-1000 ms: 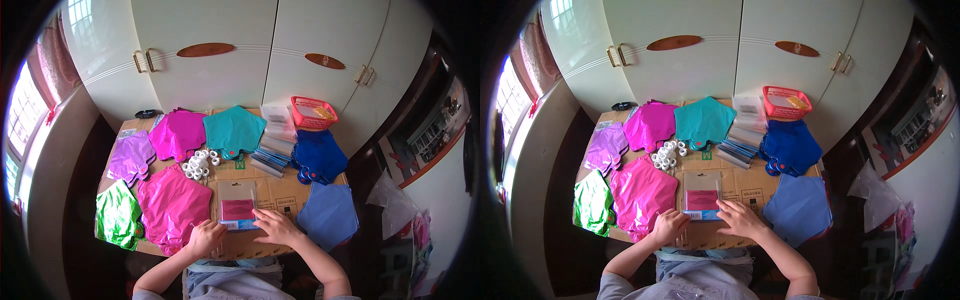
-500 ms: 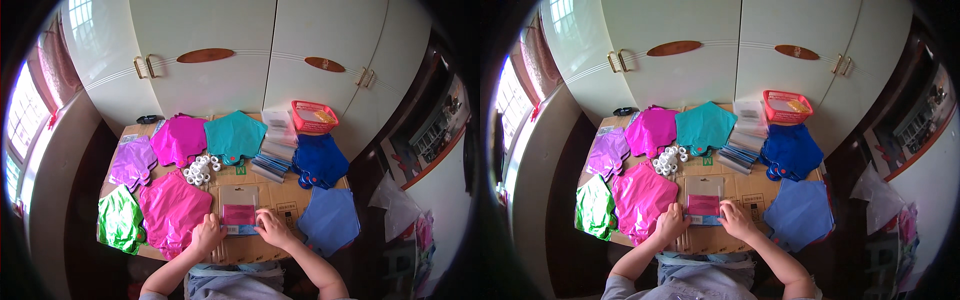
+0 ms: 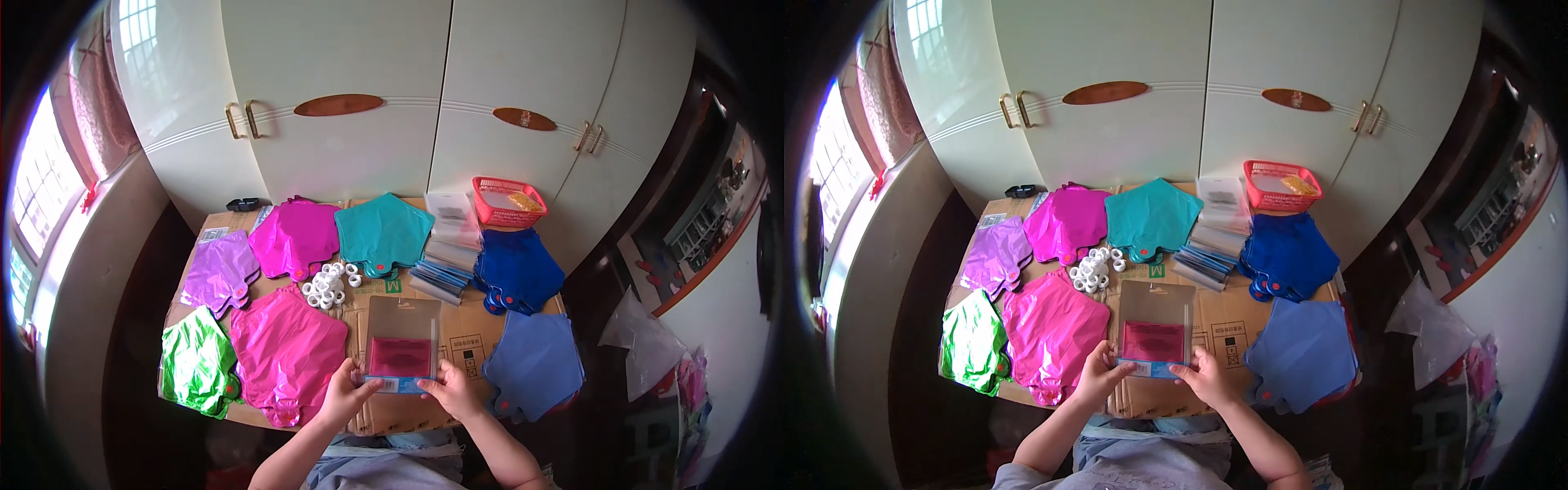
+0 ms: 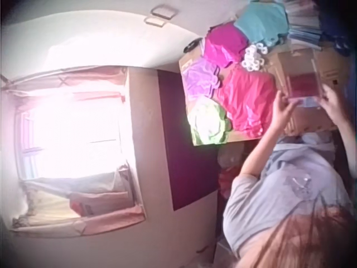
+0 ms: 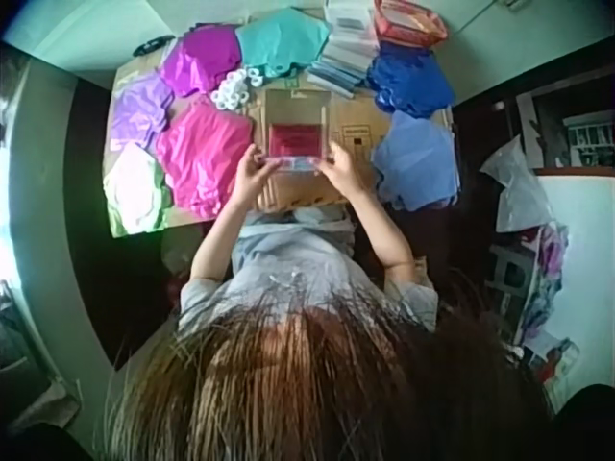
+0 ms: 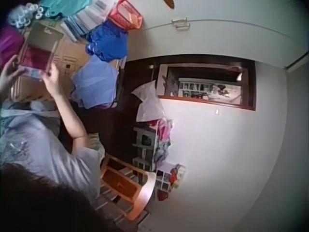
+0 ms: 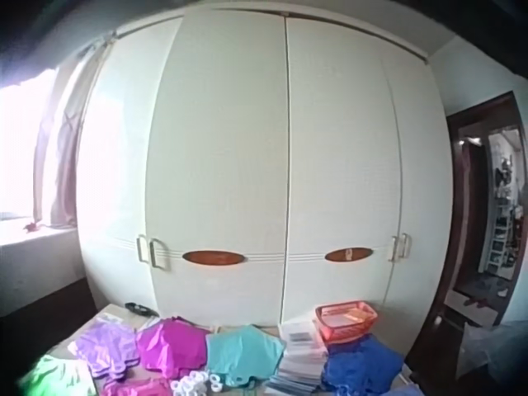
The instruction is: Folding colorful plastic liners and inserting them into retail bags with cardboard backings.
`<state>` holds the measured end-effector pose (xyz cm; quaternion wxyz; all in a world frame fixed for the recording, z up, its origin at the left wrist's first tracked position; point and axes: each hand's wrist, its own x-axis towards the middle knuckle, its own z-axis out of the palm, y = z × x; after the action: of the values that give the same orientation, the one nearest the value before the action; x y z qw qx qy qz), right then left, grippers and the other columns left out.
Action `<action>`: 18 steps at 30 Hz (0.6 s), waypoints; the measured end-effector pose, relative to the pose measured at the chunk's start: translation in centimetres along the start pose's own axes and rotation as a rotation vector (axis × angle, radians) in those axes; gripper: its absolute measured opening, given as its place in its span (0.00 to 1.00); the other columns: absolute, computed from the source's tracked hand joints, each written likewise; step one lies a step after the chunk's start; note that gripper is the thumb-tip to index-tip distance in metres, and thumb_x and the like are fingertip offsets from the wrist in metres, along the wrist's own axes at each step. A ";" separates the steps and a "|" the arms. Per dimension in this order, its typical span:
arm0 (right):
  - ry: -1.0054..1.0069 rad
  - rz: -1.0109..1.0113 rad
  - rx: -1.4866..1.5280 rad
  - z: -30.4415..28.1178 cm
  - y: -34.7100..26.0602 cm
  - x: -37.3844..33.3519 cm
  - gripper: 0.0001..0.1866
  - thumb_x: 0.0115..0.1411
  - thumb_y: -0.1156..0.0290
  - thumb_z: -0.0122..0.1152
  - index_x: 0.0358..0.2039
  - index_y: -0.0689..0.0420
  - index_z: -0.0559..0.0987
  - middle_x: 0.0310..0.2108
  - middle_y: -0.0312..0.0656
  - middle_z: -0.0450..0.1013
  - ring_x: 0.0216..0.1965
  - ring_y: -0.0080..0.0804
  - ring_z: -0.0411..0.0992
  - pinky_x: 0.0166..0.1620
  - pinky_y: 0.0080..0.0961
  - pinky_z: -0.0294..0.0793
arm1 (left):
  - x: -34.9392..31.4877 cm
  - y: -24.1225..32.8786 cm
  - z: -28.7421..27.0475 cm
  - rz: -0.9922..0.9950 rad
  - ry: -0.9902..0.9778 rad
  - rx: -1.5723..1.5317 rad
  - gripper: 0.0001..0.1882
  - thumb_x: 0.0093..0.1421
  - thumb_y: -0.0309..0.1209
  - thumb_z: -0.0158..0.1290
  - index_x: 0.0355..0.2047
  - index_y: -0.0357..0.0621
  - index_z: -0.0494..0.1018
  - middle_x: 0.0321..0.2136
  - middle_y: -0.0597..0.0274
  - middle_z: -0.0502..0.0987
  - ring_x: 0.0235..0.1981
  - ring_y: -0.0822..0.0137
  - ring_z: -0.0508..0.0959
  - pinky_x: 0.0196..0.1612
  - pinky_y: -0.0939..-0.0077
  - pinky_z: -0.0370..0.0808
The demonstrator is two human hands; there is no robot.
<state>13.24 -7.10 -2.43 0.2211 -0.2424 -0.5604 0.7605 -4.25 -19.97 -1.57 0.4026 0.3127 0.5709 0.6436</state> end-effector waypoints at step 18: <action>1.424 -0.699 -0.630 -26.5 -8.6 -16.5 0.13 0.62 0.69 0.51 0.45 0.60 0.73 0.30 0.38 0.76 0.29 0.23 0.73 0.27 0.20 0.72 | -5.7 3.1 1.1 0.145 -0.319 0.053 0.13 0.61 0.29 0.47 0.43 0.39 0.60 0.31 0.63 0.67 0.32 0.75 0.68 0.35 0.81 0.66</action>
<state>43.07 5.03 1.10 0.6648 -0.5261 -0.5158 0.1236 -1.10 -24.48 1.97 0.4320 0.4619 0.4926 0.5978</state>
